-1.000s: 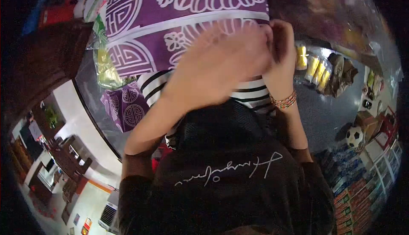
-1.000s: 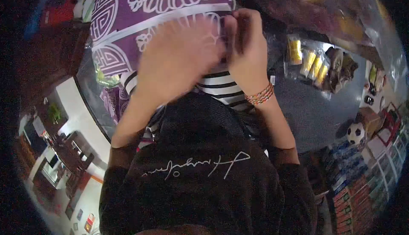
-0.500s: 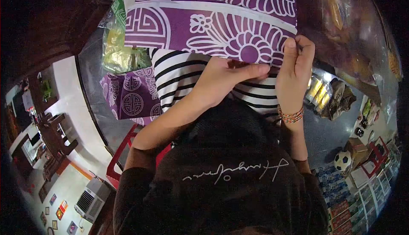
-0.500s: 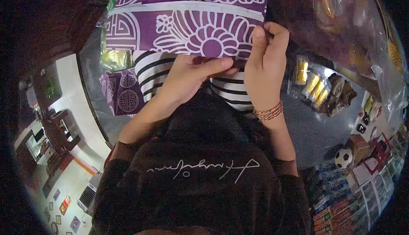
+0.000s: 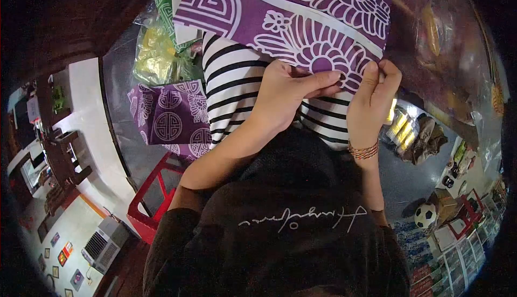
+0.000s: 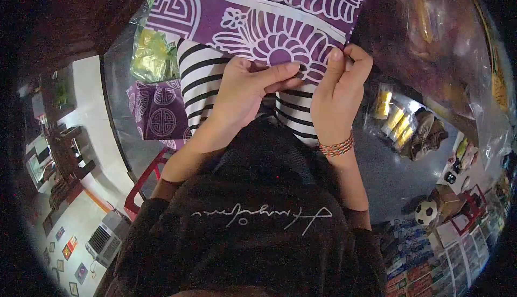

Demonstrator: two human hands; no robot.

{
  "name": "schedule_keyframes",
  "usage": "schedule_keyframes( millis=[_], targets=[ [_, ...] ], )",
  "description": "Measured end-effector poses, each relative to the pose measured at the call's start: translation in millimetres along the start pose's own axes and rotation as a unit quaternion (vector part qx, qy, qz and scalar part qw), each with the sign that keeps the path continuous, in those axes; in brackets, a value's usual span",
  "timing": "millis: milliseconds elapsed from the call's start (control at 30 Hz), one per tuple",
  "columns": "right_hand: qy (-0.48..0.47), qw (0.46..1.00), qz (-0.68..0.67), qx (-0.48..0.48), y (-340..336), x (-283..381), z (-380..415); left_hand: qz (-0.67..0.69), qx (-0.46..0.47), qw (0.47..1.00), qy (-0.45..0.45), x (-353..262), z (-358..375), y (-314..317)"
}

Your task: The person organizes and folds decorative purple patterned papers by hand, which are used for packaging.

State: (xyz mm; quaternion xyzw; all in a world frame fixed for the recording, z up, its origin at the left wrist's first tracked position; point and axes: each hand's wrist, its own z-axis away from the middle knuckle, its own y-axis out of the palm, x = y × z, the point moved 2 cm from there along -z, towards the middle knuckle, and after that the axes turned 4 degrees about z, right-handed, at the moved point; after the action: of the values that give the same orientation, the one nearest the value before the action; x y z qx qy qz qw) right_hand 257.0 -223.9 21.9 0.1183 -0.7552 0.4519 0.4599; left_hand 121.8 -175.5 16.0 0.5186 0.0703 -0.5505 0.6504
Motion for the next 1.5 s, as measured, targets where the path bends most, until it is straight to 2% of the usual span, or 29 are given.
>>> schedule_keyframes(
  millis=[100,267,333,467,600,667,700,833,900,1033,1133,1167,1200,1233,1267,1333,1367,1400,1467,1500],
  targets=[
    [0.01,1.0,-0.001,-0.006,-0.8,-4.9,-1.6,0.007,-0.034,0.999,0.029,-7.0,-3.4,-11.0],
    [0.015,0.999,-0.033,-0.007,-7.8,-18.9,-5.5,0.004,-0.036,0.998,0.05,-20.3,-1.4,-17.0],
    [0.014,0.999,-0.03,-0.005,-13.7,-24.4,-9.5,0.01,-0.09,0.99,0.112,-33.6,1.1,-16.0],
    [0.006,0.998,-0.067,0.015,-23.7,-30.5,-18.3,-0.057,-0.109,0.977,0.175,-60.5,4.8,-26.0],
    [-0.002,0.993,-0.116,0.026,-21.7,-24.3,-23.4,-0.031,-0.119,0.978,0.171,-58.9,8.1,-27.6],
    [0.063,0.981,-0.181,0.041,-20.6,-21.5,-27.6,-0.019,-0.114,0.98,0.162,-56.5,10.1,-33.4],
    [0.115,0.978,-0.166,0.058,-22.4,-22.2,-27.6,0.019,-0.101,0.983,0.151,-55.4,10.7,-36.6],
    [0.101,0.963,-0.243,0.05,-17.4,-26.3,-29.0,0.099,-0.063,0.983,0.142,-51.1,11.5,-54.4],
    [0.063,0.956,-0.266,0.105,-22.8,-30.6,-28.3,0.081,-0.067,0.985,0.138,-52.8,11.6,-52.7],
    [0.054,0.938,-0.317,0.128,-26.5,-32.6,-26.8,0.073,-0.063,0.987,0.129,-55.8,12.2,-46.2],
    [0.015,0.95,-0.286,0.126,-31.3,-18.7,-29.0,0.015,-0.087,0.988,0.125,-56.6,12.5,-45.6],
    [-0.131,0.98,-0.117,0.091,-37.4,-0.6,-31.6,0.015,-0.087,0.988,0.128,-57.1,12.5,-42.9],
    [-0.27,0.96,0.058,0.051,-39.5,16.1,-29.8,0.027,-0.094,0.986,0.133,-57.7,13.1,-39.0],
    [-0.273,0.961,-0.002,0.049,-37.7,27.2,-24.8,0.039,-0.1,0.985,0.138,-58.6,14.7,-36.7],
    [-0.277,0.96,-0.003,0.047,-37.5,32.6,-26.3,0.038,-0.098,0.984,0.143,-60.1,17.3,-37.0],
    [-0.392,0.897,0.201,0.05,-36.0,44.6,-28.8,0.084,0.023,0.977,0.195,-66.1,25.0,-33.1],
    [-0.381,0.906,0.176,0.051,-37.7,46.1,-35.9,-0.06,-0.031,0.98,0.189,-81.9,31.1,-17.0],
    [-0.404,0.909,0.096,0.04,-42.0,48.3,-50.0,-0.005,0.084,0.97,0.228,-93.1,31.3,-24.2],
    [-0.359,0.932,-0.042,0.027,-50.9,65.6,-73.3,0.062,-0.012,0.905,0.421,-113.6,31.5,-25.2],
    [-0.383,0.923,-0.043,0.01,-61.4,82.3,-84.4,0.065,0.006,0.894,0.444,-129.4,27.9,-19.2]
  ],
)
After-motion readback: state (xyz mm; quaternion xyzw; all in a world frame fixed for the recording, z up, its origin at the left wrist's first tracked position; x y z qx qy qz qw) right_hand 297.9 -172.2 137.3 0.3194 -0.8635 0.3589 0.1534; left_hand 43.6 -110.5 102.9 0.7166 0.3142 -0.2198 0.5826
